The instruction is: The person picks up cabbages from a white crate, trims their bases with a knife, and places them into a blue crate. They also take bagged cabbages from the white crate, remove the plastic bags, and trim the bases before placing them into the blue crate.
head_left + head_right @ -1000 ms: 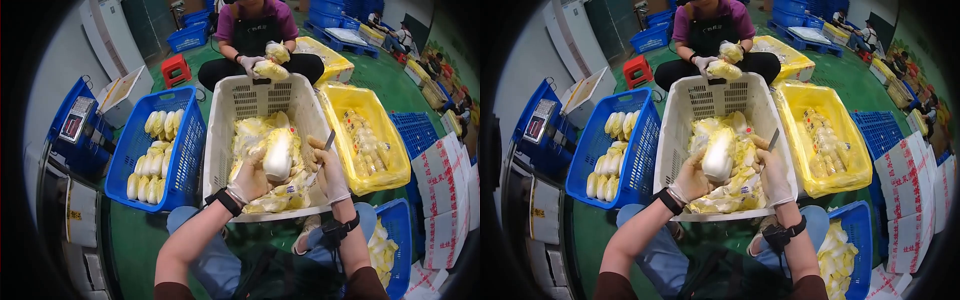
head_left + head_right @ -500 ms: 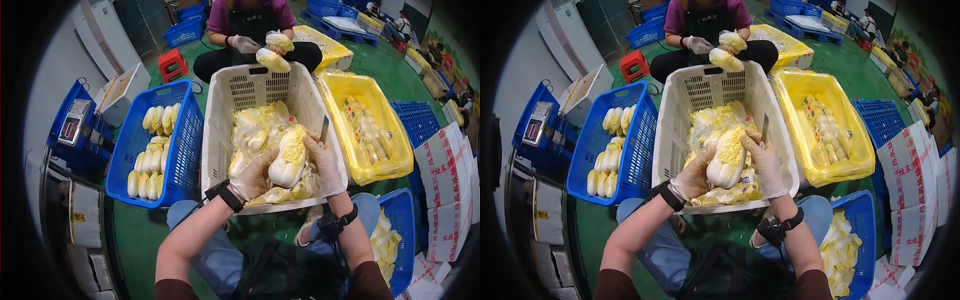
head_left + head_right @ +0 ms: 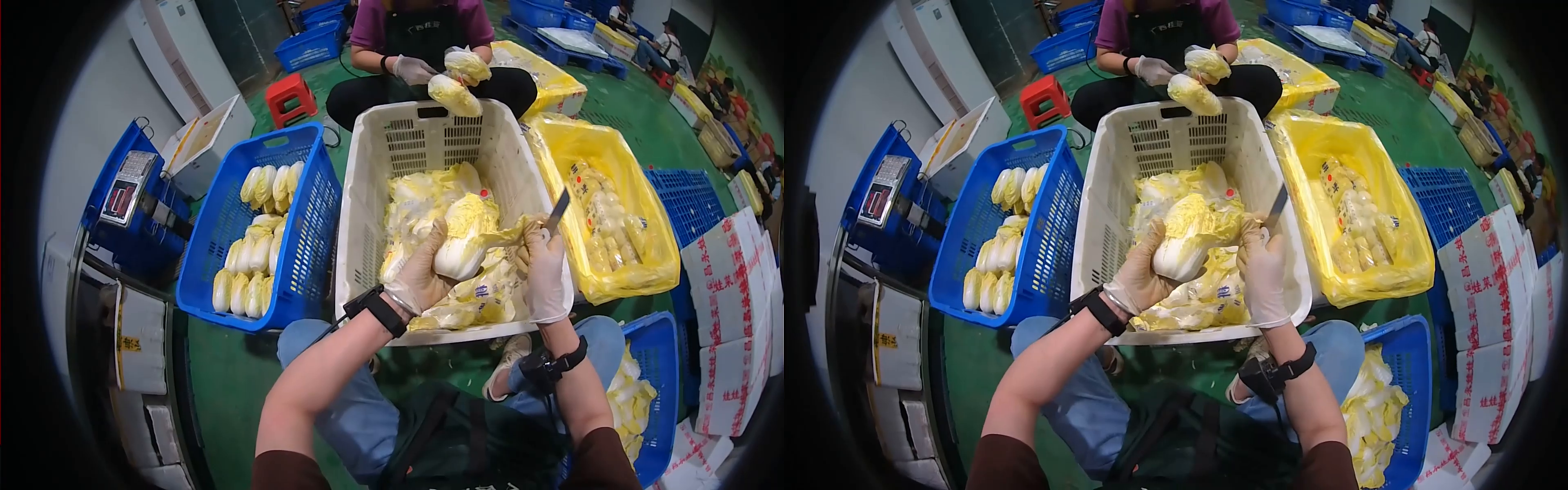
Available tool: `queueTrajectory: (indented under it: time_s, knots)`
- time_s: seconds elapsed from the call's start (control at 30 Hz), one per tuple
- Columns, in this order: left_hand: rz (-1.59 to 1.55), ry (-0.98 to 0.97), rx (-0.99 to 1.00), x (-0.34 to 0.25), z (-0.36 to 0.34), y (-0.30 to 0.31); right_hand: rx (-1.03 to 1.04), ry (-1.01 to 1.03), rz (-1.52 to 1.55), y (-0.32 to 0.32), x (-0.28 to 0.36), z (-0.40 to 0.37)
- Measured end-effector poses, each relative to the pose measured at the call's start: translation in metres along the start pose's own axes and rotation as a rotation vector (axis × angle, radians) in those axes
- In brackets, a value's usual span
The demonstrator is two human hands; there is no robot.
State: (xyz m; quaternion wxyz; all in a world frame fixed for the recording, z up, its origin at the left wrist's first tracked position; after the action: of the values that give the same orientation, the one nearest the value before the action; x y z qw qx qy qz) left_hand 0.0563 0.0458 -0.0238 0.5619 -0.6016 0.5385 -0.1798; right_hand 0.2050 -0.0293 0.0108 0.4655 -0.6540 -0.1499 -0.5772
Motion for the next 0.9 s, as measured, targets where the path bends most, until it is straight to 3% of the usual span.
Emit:
queueTrajectory:
  time_s: [0.07,0.13,0.17,0.2,0.23,0.27,0.33,0.37,0.4,0.43,0.53,0.6,0.63,0.9]
  knots:
    - [-0.047,-0.039,0.002,-0.007,0.002,0.006,-0.034,0.084,0.013,-0.004,0.013,-0.006]
    - [-0.388,-0.089,0.014,-0.019,0.011,0.03,-0.059,0.165,0.021,-0.01,0.032,-0.009]
    - [-0.375,-0.184,-0.139,-0.029,0.007,0.036,-0.113,0.209,0.052,-0.007,0.044,-0.007]
    - [-0.385,-0.197,-0.137,-0.035,0.007,0.038,-0.164,0.255,0.084,-0.001,0.054,-0.003]
    - [-0.356,-0.179,-0.162,-0.04,0.006,0.04,0.031,0.147,0.047,0.011,0.053,0.003]
    - [-0.322,-0.157,-0.186,-0.044,0.005,0.042,0.039,0.15,0.05,0.012,0.044,0.01]
    - [-0.141,-0.18,-0.195,-0.042,0.001,0.037,0.052,0.104,-0.362,0.02,0.021,0.02]
    - [-0.021,-0.271,-0.157,-0.042,0.002,0.029,0.021,-0.07,-0.329,0.017,0.008,0.013]
    - [0.098,-0.357,-0.116,-0.042,-0.002,0.016,0.058,-0.096,-0.382,0.015,-0.009,0.011]
    - [0.143,-0.304,-0.094,-0.033,-0.005,0.008,0.095,-0.121,-0.434,0.013,-0.027,0.01]
    - [0.309,-0.252,-0.004,-0.015,-0.006,-0.006,0.189,0.073,-0.505,-0.023,-0.026,-0.002]
    - [0.368,-0.251,0.016,-0.011,-0.011,-0.008,0.287,0.31,-0.845,-0.037,-0.014,-0.011]
    - [0.443,-0.228,0.017,-0.01,-0.011,-0.009,0.301,0.367,-0.855,-0.037,-0.013,-0.013]
    - [0.547,-0.221,-0.052,-0.011,-0.02,-0.013,0.232,0.429,-0.762,-0.039,-0.012,-0.025]
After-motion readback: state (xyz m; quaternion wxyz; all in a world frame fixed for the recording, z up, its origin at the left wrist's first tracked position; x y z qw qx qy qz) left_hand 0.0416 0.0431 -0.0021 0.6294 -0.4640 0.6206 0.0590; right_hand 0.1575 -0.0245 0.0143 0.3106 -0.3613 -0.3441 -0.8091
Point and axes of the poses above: each hand's wrist, its own z-axis towards the middle knuckle, its own y-axis out of the back of the hand, x = y × z, the point moved 6 cm from there along z, towards the middle knuckle, and after that the axes turned 7 degrees about y, right-handed, at the moved point
